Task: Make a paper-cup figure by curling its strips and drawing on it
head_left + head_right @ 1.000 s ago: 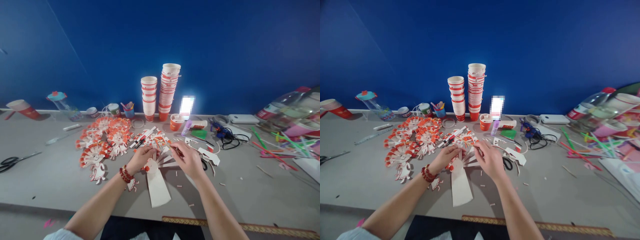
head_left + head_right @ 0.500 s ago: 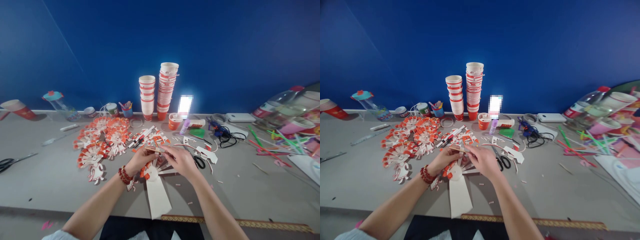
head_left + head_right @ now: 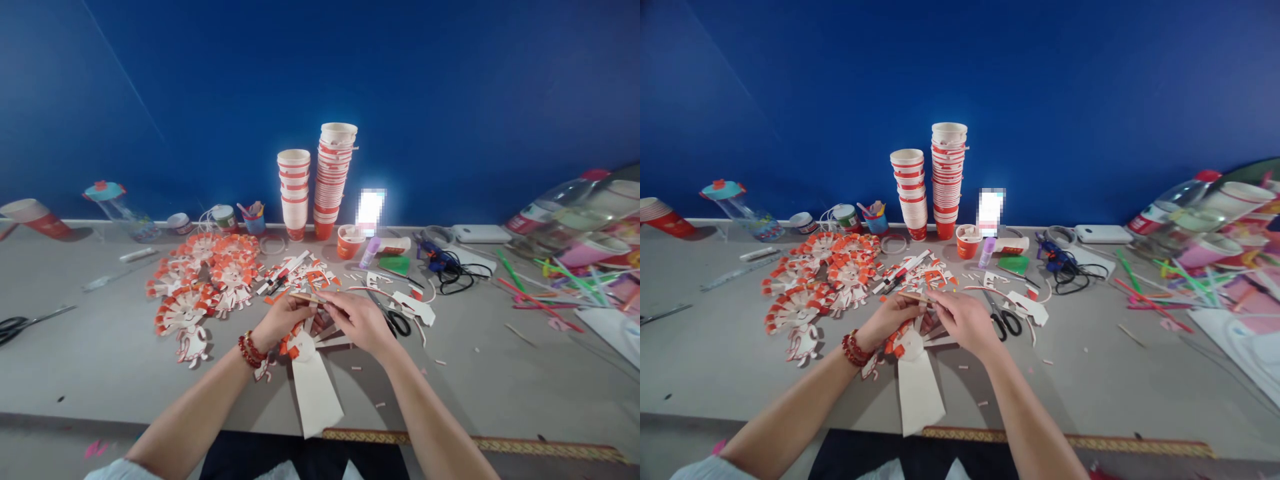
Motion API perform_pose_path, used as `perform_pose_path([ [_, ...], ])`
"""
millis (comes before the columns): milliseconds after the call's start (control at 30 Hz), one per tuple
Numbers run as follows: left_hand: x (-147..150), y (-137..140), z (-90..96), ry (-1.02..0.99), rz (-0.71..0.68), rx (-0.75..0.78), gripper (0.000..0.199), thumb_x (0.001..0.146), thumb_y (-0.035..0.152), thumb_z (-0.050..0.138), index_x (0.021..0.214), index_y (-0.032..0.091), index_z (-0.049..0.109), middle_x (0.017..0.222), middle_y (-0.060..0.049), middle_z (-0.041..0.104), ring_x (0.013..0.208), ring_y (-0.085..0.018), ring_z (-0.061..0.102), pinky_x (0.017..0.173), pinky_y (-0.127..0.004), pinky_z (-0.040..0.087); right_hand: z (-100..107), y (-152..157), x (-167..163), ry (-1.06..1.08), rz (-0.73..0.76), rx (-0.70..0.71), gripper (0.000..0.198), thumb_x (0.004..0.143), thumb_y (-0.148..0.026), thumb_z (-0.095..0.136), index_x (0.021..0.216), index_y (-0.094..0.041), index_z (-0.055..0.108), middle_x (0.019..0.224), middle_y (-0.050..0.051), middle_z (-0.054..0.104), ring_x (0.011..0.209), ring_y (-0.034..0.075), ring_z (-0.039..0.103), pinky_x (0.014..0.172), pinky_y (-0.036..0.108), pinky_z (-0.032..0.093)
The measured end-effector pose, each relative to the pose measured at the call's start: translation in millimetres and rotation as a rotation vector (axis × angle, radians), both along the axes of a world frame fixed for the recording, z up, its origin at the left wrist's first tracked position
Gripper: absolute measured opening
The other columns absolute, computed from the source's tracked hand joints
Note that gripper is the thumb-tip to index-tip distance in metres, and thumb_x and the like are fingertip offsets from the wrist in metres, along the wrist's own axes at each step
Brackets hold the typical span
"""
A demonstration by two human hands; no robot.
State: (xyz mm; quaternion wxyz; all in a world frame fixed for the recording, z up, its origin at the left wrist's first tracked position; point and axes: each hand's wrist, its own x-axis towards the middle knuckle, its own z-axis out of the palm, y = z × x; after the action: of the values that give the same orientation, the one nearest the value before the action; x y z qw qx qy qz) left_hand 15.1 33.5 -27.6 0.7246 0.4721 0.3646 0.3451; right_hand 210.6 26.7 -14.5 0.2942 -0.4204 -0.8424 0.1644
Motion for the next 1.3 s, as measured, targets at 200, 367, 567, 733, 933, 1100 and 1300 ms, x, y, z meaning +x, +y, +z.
perform_pose_path([
  [200, 3.2, 0.8, -1.4, -0.081, 0.159, 0.07, 0.032, 0.072, 0.036, 0.078, 0.089, 0.016, 0.059, 0.076, -0.001, 0.069, 0.068, -0.014, 0.067, 0.067, -0.024, 0.051, -5.7, 5.0, -3.1, 0.04, -0.008, -0.042, 0.029, 0.093, -0.017, 0.048, 0.113, -0.025, 0.067, 0.106, 0.003, 0.073, 0.091, 0.017, 0.069, 0.079, 0.027, 0.051],
  [367, 0.2, 2.6, -4.0, -0.148, 0.139, 0.026, 0.035, 0.072, 0.037, 0.078, 0.092, 0.016, 0.059, 0.083, -0.003, 0.071, 0.071, -0.015, 0.068, 0.072, -0.028, 0.053, -8.2, 9.6, -2.8, 0.012, -0.043, -0.073, 0.031, 0.091, -0.016, 0.051, 0.115, -0.026, 0.067, 0.106, 0.001, 0.074, 0.09, 0.017, 0.07, 0.078, 0.026, 0.052],
  [567, -2.1, 5.1, -10.8, -0.172, 0.193, -0.039, 0.035, 0.069, 0.036, 0.08, 0.089, 0.016, 0.059, 0.078, -0.002, 0.071, 0.069, -0.017, 0.07, 0.07, -0.029, 0.054, 1.7, 11.4, -1.9, -0.061, -0.054, -0.125, 0.033, 0.09, -0.017, 0.053, 0.118, -0.028, 0.067, 0.108, 0.001, 0.074, 0.087, 0.018, 0.071, 0.075, 0.026, 0.053],
  [733, -3.4, 6.4, -15.3, -0.214, 0.178, -0.037, 0.032, 0.071, 0.034, 0.078, 0.09, 0.014, 0.061, 0.078, -0.004, 0.072, 0.07, -0.019, 0.071, 0.07, -0.03, 0.055, 6.0, 16.8, -2.4, -0.062, -0.024, -0.2, 0.034, 0.089, -0.018, 0.054, 0.116, -0.03, 0.068, 0.109, 0.0, 0.073, 0.087, 0.017, 0.07, 0.076, 0.026, 0.053],
  [933, -3.6, 7.0, -19.1, -0.222, 0.196, -0.037, 0.031, 0.072, 0.035, 0.078, 0.088, 0.014, 0.062, 0.08, -0.006, 0.074, 0.07, -0.02, 0.072, 0.067, -0.029, 0.055, 1.2, 22.7, -1.7, -0.015, 0.0, -0.269, 0.034, 0.087, -0.019, 0.054, 0.115, -0.03, 0.069, 0.107, 0.0, 0.074, 0.086, 0.018, 0.07, 0.078, 0.027, 0.053],
  [1100, -3.3, 9.1, -19.9, -0.179, 0.201, -0.051, 0.032, 0.07, 0.036, 0.078, 0.087, 0.014, 0.063, 0.078, -0.006, 0.074, 0.07, -0.02, 0.072, 0.067, -0.027, 0.053, -9.4, 23.9, -3.2, 0.087, 0.022, -0.263, 0.035, 0.085, -0.014, 0.054, 0.112, -0.029, 0.07, 0.107, 0.0, 0.074, 0.092, 0.019, 0.07, 0.08, 0.028, 0.053],
  [1300, -0.2, 8.2, -18.7, -0.128, 0.233, -0.024, 0.032, 0.068, 0.036, 0.08, 0.087, 0.014, 0.065, 0.075, -0.004, 0.073, 0.067, -0.018, 0.07, 0.066, -0.027, 0.053, -17.4, 21.6, -4.2, 0.153, 0.034, -0.151, 0.031, 0.087, -0.013, 0.052, 0.105, -0.028, 0.073, 0.101, 0.001, 0.075, 0.091, 0.019, 0.07, 0.081, 0.029, 0.054],
])
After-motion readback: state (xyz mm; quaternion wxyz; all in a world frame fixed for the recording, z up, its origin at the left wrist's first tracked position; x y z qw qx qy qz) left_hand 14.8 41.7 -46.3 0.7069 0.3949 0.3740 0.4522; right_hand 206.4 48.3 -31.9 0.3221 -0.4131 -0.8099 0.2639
